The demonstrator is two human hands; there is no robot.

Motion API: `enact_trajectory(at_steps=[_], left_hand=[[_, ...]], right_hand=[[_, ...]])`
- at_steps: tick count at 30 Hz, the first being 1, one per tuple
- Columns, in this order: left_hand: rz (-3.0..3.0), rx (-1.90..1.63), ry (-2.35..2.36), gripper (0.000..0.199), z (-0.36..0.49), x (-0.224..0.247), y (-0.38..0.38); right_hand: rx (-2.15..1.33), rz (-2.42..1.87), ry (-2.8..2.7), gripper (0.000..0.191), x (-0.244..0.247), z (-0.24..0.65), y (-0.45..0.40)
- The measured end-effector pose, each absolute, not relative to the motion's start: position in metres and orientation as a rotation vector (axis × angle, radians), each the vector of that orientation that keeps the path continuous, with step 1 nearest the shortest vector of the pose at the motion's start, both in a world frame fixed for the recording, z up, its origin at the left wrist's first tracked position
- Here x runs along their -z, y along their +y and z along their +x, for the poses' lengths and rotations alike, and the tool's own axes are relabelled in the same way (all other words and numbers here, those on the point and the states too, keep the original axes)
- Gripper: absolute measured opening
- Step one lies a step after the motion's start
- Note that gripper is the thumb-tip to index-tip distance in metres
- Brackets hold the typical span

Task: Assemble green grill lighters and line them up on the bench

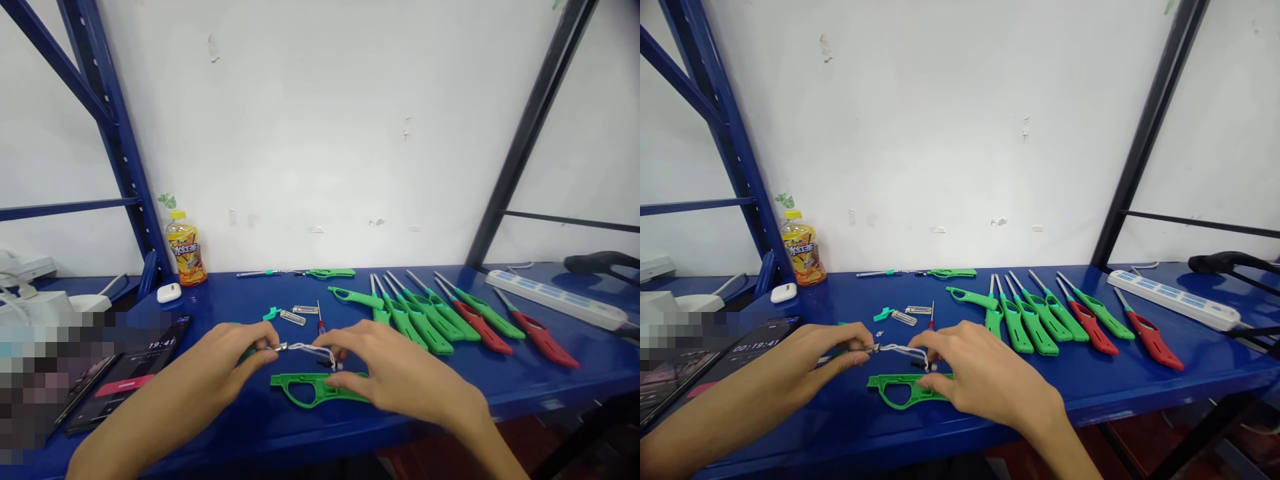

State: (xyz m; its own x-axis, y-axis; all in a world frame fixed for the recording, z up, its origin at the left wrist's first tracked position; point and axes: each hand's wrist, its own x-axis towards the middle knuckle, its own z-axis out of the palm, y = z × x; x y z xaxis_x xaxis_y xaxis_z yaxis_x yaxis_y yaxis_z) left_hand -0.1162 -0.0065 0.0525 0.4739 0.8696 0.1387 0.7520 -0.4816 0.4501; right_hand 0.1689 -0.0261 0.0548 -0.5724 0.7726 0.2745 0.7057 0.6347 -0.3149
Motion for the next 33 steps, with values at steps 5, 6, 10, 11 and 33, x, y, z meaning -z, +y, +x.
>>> enact_trajectory(at_steps=[5, 6, 10, 11, 33], left_hand=[[2.296, -0.268, 1.372, 0.02, -0.123, -0.037, 0.0], [2.289, -0.238, 1.355, 0.017, -0.123, -0.035, 0.001], [2.268, -0.254, 1.338, 0.009, -0.123, -0.031, 0.004], [2.264, -0.258, 1.335, 0.009, -0.122, -0.032, 0.004], [2.291, -0.256, 1.355, 0.013, -0.113, -0.035, 0.009]], right_hand=[[-0.299, -1.153, -2.524, 0.022, -0.048, 0.161, -0.021], [-0.298, -1.149, -2.523, 0.025, -0.046, 0.161, -0.021], [-0.31, -1.18, -2.534, 0.041, -0.044, 0.161, -0.023], [-0.318, -1.187, -2.537, 0.042, -0.044, 0.161, -0.023], [-0.471, -1.285, -2.519, 0.015, -0.042, 0.171, -0.015]])
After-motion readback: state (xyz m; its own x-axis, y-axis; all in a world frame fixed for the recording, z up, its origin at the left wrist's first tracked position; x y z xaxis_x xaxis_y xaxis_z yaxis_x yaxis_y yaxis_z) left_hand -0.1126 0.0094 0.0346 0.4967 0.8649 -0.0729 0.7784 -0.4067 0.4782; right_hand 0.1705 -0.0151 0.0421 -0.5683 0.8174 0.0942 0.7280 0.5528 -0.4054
